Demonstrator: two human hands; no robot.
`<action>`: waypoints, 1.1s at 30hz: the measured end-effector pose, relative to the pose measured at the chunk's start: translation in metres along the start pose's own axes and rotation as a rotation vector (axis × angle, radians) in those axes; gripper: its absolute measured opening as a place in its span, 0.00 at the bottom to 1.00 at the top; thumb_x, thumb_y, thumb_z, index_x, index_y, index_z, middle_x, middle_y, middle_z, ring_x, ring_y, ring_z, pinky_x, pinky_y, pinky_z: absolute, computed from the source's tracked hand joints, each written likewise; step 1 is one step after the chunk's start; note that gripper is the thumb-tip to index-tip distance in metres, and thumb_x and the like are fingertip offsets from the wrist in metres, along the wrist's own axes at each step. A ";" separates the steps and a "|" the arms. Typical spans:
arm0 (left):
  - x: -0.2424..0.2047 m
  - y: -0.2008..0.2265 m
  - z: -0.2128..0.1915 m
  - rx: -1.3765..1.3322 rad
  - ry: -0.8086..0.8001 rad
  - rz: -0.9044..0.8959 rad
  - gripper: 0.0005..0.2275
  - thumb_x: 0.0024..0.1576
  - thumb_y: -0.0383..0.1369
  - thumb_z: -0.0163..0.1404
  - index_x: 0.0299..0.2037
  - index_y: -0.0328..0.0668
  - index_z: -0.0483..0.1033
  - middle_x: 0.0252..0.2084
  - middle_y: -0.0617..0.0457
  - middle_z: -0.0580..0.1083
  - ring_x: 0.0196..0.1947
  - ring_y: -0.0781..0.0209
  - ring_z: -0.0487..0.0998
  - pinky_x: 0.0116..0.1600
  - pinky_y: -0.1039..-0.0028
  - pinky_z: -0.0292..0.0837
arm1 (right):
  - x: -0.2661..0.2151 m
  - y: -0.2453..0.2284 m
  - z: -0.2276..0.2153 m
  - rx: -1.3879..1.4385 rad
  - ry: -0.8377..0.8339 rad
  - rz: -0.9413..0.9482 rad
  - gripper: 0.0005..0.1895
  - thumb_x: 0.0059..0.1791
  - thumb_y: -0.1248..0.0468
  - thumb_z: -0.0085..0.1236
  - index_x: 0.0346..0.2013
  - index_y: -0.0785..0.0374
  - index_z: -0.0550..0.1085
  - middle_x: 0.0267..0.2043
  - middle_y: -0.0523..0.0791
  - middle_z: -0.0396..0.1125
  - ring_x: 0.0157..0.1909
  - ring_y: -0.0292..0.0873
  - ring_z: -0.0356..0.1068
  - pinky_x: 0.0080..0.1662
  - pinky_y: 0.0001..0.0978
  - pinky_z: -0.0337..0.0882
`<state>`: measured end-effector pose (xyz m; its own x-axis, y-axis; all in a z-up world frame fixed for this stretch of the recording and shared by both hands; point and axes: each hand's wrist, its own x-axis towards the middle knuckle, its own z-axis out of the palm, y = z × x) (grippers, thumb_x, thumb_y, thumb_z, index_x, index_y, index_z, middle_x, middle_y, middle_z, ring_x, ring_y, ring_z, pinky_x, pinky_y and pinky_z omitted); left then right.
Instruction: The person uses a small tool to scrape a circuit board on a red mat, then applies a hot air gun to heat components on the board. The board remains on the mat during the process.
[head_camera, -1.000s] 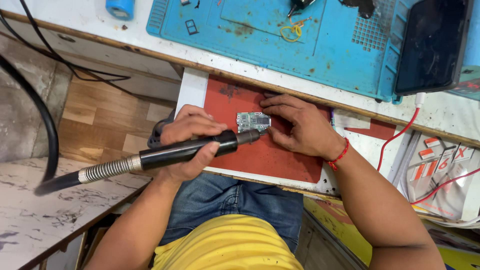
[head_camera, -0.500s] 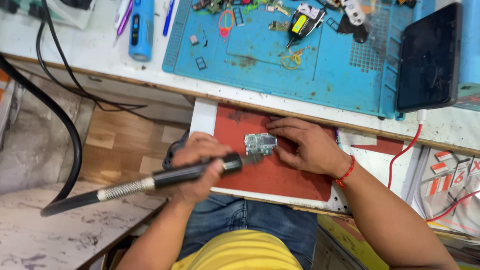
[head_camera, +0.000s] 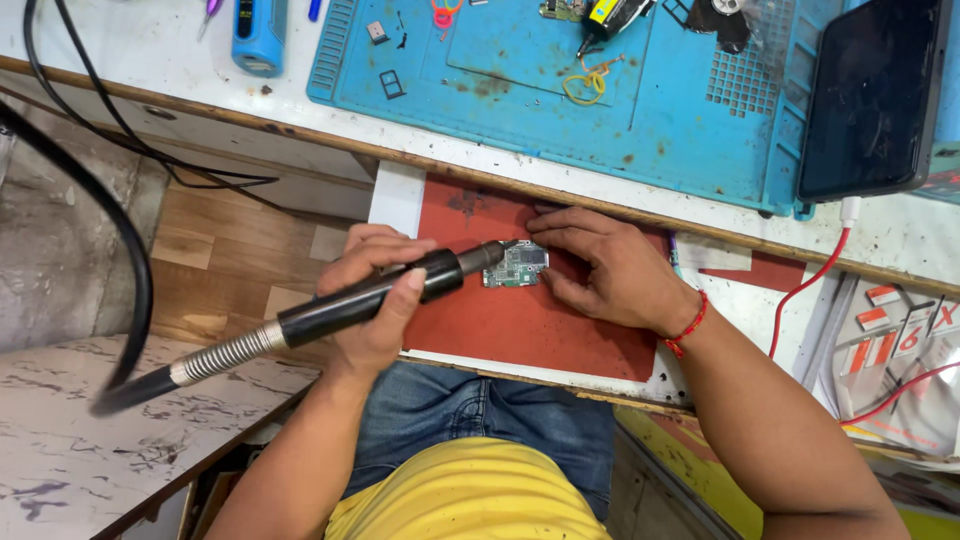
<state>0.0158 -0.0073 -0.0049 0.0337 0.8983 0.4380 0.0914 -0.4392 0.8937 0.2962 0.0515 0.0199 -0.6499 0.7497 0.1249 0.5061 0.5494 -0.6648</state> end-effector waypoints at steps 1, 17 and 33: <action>0.000 -0.001 0.001 0.009 0.032 -0.024 0.08 0.61 0.35 0.57 0.43 0.39 0.78 0.45 0.47 0.82 0.46 0.57 0.79 0.59 0.69 0.73 | -0.002 0.000 0.001 0.013 -0.006 0.011 0.20 0.43 0.67 0.63 0.49 0.69 0.77 0.58 0.50 0.70 0.59 0.50 0.71 0.59 0.39 0.73; 0.002 0.002 0.000 0.049 -0.061 0.078 0.10 0.57 0.35 0.57 0.42 0.38 0.78 0.42 0.46 0.82 0.44 0.57 0.80 0.62 0.66 0.71 | -0.002 -0.003 0.001 -0.012 -0.007 0.017 0.20 0.43 0.67 0.62 0.50 0.70 0.77 0.58 0.49 0.70 0.58 0.50 0.72 0.57 0.38 0.73; -0.005 -0.004 0.004 0.054 -0.017 0.059 0.09 0.57 0.36 0.58 0.41 0.40 0.79 0.41 0.48 0.82 0.45 0.61 0.81 0.58 0.68 0.72 | -0.003 -0.007 -0.007 -0.094 -0.020 -0.048 0.19 0.45 0.66 0.63 0.49 0.70 0.77 0.57 0.50 0.70 0.58 0.51 0.71 0.58 0.40 0.73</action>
<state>0.0194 -0.0098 -0.0110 0.0578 0.8712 0.4875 0.1421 -0.4906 0.8597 0.2987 0.0480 0.0294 -0.6854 0.7147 0.1394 0.5247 0.6175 -0.5860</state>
